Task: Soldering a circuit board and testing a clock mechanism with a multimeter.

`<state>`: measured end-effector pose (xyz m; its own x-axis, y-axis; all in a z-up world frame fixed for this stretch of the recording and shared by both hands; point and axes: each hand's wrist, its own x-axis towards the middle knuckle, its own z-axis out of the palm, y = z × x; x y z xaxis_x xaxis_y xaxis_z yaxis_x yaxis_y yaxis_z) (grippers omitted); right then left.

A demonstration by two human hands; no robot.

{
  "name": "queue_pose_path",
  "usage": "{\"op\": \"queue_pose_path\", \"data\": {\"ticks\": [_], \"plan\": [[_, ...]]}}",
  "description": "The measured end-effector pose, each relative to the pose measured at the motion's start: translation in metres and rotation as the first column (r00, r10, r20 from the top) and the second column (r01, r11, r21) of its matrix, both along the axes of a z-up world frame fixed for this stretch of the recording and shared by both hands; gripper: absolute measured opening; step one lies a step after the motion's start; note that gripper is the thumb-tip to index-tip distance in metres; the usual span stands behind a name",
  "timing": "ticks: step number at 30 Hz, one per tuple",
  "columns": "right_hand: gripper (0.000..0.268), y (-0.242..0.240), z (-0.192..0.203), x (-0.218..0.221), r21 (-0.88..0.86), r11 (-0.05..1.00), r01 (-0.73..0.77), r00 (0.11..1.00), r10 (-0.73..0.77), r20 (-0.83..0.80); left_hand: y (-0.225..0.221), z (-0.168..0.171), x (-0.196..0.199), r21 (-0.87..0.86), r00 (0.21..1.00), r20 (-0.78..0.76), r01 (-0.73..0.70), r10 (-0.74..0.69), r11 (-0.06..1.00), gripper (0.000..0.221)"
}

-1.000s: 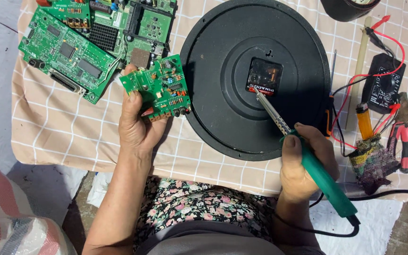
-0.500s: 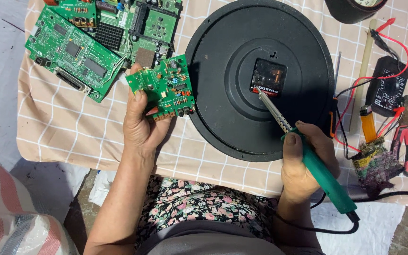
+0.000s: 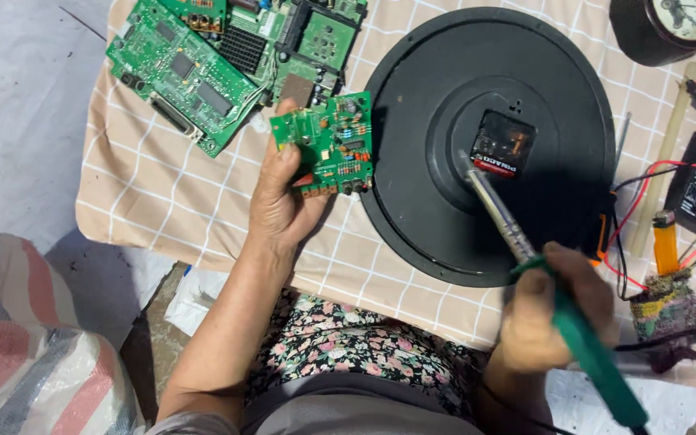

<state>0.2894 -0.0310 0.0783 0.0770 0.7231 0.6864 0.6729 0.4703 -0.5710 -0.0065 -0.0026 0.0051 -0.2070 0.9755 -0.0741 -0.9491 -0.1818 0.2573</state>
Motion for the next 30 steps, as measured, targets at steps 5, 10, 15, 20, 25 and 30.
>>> {"op": "queue_pose_path", "data": {"ticks": [5, 10, 15, 20, 25, 30], "plan": [[0.027, -0.011, -0.007, -0.032, -0.122, 0.968, -0.222, 0.971, 0.207, -0.121, 0.0, -0.002, -0.001, 0.003, 1.0, 0.01, 0.003, -0.003, 1.0, 0.067], [0.029, -0.007, 0.0, -0.054, -0.112, 0.872, -0.477, 0.875, 0.459, -0.155, -0.002, 0.0, -0.001, 0.024, 1.0, 0.004, 0.01, -0.01, 1.0, 0.067], [0.033, -0.001, 0.0, -0.058, -0.158, 0.891, -0.425, 0.905, 0.417, -0.084, -0.003, -0.003, 0.0, 0.037, 1.0, 0.005, 0.014, -0.014, 0.999, 0.064], [0.032, 0.0, 0.0, -0.06, -0.163, 0.902, -0.4, 0.916, 0.4, -0.038, -0.004, -0.004, 0.0, 0.027, 1.0, -0.001, 0.023, -0.023, 0.999, 0.066], [0.031, 0.0, 0.0, -0.061, -0.163, 0.896, -0.414, 0.91, 0.407, -0.075, -0.005, -0.005, 0.001, 0.032, 1.0, -0.004, 0.023, -0.023, 0.999, 0.064], [0.028, 0.008, 0.003, -0.062, -0.081, 0.864, -0.496, 0.856, 0.472, -0.21, -0.001, -0.004, 0.009, 0.084, 0.989, -0.119, -0.077, 0.087, 0.993, 0.056]]}}
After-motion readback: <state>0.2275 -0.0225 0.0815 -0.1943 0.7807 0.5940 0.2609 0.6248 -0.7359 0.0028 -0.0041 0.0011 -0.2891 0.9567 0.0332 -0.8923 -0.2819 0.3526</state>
